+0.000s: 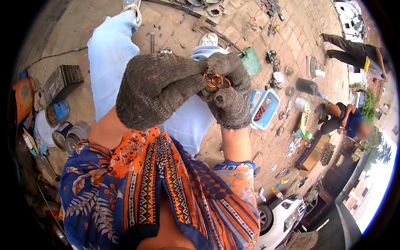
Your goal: The person sits on the floor in a workshop and repairs a small electronic circuit board. They use a screwdriver to manipulate components on the board and handle a small copper coil, occasionally picking up tools from the surrounding floor.
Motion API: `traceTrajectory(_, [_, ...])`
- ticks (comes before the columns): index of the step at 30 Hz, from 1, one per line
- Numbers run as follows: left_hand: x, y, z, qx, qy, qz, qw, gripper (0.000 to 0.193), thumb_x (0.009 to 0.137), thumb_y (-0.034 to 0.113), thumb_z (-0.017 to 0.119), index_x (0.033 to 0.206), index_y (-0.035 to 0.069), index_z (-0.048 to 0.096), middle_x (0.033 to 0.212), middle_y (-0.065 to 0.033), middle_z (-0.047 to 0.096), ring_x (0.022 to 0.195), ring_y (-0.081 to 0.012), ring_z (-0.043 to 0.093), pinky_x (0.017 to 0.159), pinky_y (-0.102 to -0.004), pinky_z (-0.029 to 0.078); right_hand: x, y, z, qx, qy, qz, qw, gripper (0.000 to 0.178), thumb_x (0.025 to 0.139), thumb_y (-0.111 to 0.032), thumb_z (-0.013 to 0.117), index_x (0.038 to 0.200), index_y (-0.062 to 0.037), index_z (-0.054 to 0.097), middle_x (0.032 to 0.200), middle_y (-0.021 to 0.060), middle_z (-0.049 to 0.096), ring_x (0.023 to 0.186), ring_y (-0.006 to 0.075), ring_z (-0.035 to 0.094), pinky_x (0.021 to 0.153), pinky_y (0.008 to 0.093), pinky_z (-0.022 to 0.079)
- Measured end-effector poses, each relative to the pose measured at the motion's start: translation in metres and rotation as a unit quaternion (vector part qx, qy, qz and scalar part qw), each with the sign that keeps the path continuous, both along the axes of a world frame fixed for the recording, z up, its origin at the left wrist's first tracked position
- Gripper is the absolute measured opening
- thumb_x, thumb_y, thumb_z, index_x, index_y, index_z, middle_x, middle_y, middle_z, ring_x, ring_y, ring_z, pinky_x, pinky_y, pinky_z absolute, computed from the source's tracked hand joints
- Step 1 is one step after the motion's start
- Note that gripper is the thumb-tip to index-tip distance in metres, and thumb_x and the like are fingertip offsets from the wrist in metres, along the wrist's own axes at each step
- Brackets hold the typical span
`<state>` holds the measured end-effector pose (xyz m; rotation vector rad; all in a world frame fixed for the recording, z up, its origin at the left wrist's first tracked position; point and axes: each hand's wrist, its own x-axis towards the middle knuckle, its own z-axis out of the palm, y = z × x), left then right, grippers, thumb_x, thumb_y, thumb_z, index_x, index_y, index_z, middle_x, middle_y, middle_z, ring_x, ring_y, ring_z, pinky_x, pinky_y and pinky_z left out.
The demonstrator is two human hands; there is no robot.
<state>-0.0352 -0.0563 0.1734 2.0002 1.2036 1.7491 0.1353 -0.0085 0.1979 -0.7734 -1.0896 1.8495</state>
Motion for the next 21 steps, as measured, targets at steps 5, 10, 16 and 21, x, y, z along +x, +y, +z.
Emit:
traceTrajectory(5, [-0.005, -0.017, 0.004, -0.021, -0.018, 0.007, 1.000, 0.023, 0.078, 0.011, 0.065, 0.101, 0.006, 0.068, 0.095, -0.0115, 0.067, 0.080, -0.0256, 0.066, 0.066, -0.0355, 0.053, -0.018, -0.025, -0.008, -0.021, 0.017, -0.055, 0.998, 0.062, 0.066, -0.033, 0.083, 0.112, -0.0026, 0.057, 0.113, 0.0137, 0.059, 0.101, 0.0273, 0.061, 0.083, 0.0393, 0.054])
traceTrajectory(10, [-0.013, -0.030, -0.003, -0.086, -0.009, -0.042, 0.995, 0.025, 0.078, 0.017, 0.065, 0.102, 0.009, 0.065, 0.095, -0.0090, 0.066, 0.084, -0.0264, 0.063, 0.073, -0.0381, 0.051, -0.010, -0.016, -0.006, 0.021, -0.048, -0.051, 0.997, 0.060, 0.065, -0.034, 0.083, 0.109, -0.0008, 0.058, 0.109, 0.0141, 0.060, 0.100, 0.0273, 0.061, 0.083, 0.0393, 0.053])
traceTrajectory(16, [-0.009, -0.010, -0.022, 0.020, 0.027, -0.013, 0.999, 0.027, 0.078, 0.015, 0.063, 0.105, 0.009, 0.064, 0.093, -0.0064, 0.064, 0.080, -0.0254, 0.062, 0.069, -0.0384, 0.050, -0.013, -0.010, -0.015, 0.120, -0.070, -0.052, 0.989, 0.051, 0.065, -0.032, 0.083, 0.098, 0.0008, 0.064, 0.102, 0.0127, 0.063, 0.098, 0.0275, 0.061, 0.082, 0.0383, 0.051])
traceTrajectory(21, [-0.011, -0.022, 0.001, -0.049, 0.028, -0.035, 0.998, 0.026, 0.078, 0.013, 0.063, 0.103, 0.005, 0.065, 0.094, -0.0099, 0.065, 0.078, -0.0257, 0.064, 0.066, -0.0372, 0.052, -0.015, -0.030, -0.016, 0.109, 0.007, -0.075, 0.991, 0.043, 0.071, -0.029, 0.079, 0.099, -0.0001, 0.063, 0.109, 0.0142, 0.060, 0.100, 0.0293, 0.060, 0.083, 0.0402, 0.051])
